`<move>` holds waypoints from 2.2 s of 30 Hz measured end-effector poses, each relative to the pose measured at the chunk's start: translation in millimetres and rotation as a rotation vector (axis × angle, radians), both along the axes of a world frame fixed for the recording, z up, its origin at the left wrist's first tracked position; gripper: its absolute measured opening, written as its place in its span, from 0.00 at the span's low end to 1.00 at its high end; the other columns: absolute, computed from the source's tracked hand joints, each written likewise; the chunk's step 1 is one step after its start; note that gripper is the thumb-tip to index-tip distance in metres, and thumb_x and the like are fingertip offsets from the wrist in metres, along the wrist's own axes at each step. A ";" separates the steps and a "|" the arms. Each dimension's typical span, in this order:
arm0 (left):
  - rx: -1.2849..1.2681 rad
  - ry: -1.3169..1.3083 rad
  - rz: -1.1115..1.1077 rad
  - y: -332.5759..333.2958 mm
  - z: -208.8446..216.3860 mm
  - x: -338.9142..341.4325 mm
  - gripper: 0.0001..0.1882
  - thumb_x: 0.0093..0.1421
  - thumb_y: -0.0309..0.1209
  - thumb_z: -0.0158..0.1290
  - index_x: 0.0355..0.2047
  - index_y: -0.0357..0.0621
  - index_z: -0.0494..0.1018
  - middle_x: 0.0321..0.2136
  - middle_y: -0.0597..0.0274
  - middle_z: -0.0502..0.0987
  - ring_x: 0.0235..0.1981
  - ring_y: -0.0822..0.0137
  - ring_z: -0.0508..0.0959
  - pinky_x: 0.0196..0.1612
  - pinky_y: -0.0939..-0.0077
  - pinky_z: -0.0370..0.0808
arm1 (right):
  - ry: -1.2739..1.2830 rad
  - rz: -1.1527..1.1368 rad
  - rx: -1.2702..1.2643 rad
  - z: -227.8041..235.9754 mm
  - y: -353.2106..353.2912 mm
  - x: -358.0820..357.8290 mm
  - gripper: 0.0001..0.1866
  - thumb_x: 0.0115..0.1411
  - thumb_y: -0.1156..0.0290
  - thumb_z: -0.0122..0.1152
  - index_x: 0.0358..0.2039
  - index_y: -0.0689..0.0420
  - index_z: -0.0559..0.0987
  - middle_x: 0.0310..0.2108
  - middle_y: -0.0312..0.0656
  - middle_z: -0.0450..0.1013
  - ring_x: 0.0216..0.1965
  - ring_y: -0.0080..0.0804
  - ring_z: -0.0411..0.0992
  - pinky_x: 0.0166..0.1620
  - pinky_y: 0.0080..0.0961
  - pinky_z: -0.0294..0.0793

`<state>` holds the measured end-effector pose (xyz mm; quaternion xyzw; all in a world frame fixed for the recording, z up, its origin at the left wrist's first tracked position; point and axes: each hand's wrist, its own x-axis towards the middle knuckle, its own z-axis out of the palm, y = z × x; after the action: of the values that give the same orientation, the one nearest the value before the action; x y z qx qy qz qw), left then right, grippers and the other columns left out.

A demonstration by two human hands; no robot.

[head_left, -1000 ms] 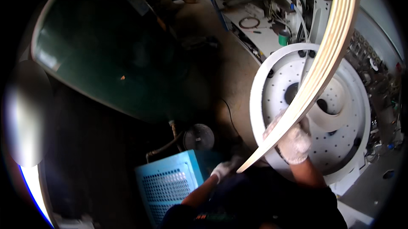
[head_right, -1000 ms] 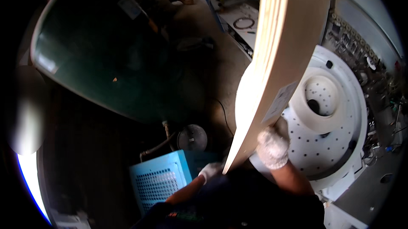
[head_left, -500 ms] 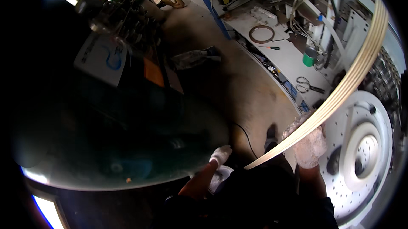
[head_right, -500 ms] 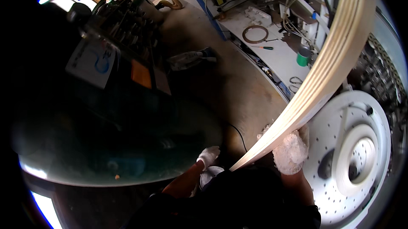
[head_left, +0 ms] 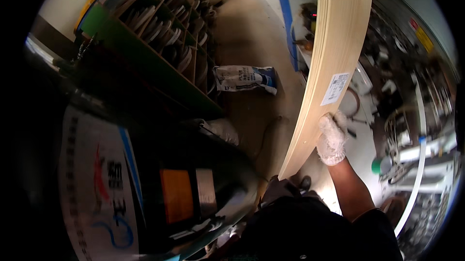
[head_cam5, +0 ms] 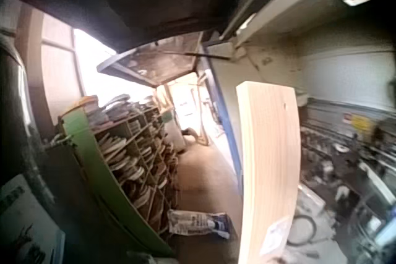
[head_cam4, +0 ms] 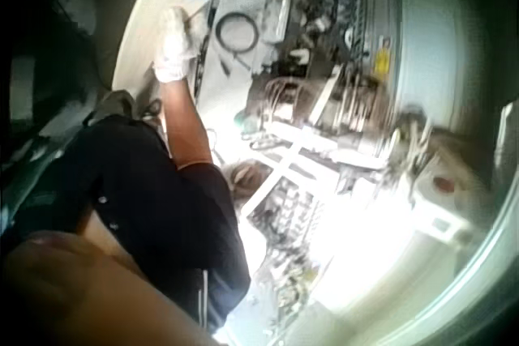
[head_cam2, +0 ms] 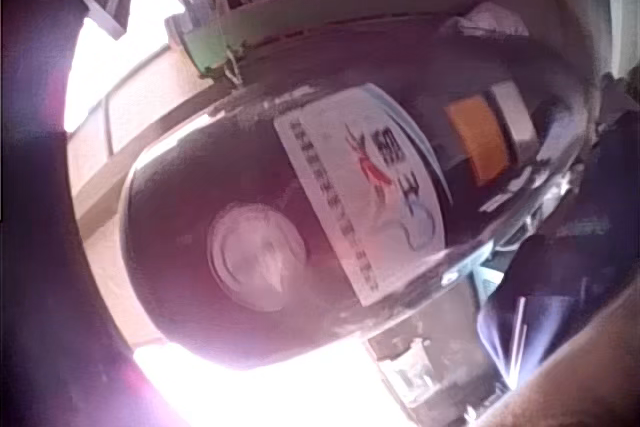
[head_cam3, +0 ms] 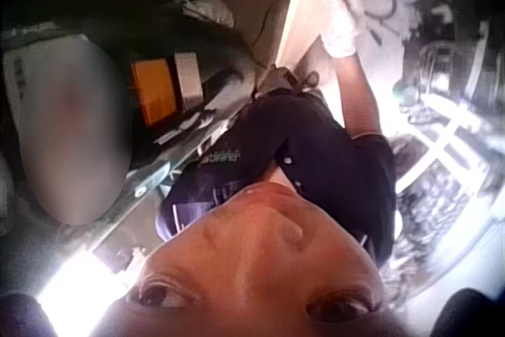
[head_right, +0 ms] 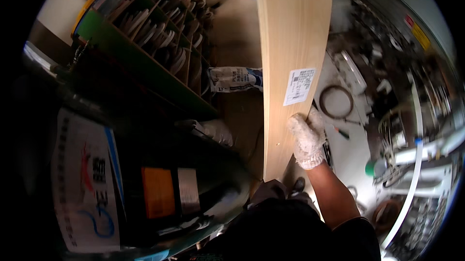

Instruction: The person picks up a wooden board and walks through a workshop to gather a roll of edge banding material from a shelf, then carries both items through the facility.

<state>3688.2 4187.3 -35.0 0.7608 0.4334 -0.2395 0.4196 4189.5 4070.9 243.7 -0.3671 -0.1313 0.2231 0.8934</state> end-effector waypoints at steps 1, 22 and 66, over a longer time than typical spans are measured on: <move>-0.005 -0.005 0.069 3.3 -2.5 22.3 0.15 0.65 0.32 0.44 0.48 0.43 0.74 0.43 0.50 0.77 0.45 0.53 0.76 0.46 0.63 0.73 | -0.019 0.007 -0.060 7.9 24.2 19.2 0.25 0.59 0.65 0.61 0.55 0.59 0.69 0.47 0.39 0.72 0.46 0.33 0.72 0.52 0.31 0.71; 0.011 -0.606 0.565 424.9 -5.4 507.3 0.04 0.52 0.29 0.52 0.26 0.42 0.70 0.25 0.52 0.70 0.28 0.52 0.73 0.34 0.62 0.71 | -0.198 0.076 -0.159 15.9 414.1 439.2 0.09 0.57 0.74 0.52 0.38 0.63 0.75 0.29 0.32 0.72 0.25 0.17 0.66 0.26 0.16 0.65; 0.581 -0.414 0.692 1442.6 235.9 1436.7 0.23 0.59 0.39 0.48 0.51 0.39 0.71 0.40 0.45 0.78 0.46 0.51 0.77 0.52 0.65 0.70 | -0.275 0.185 -0.918 -106.4 1134.2 1330.4 0.21 0.61 0.71 0.59 0.53 0.67 0.73 0.45 0.39 0.73 0.46 0.25 0.69 0.49 0.22 0.69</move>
<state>5124.8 5629.8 200.8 0.6892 0.6170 0.2007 0.3226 5519.8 5205.1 137.3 -0.7362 -0.1682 0.2857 0.5900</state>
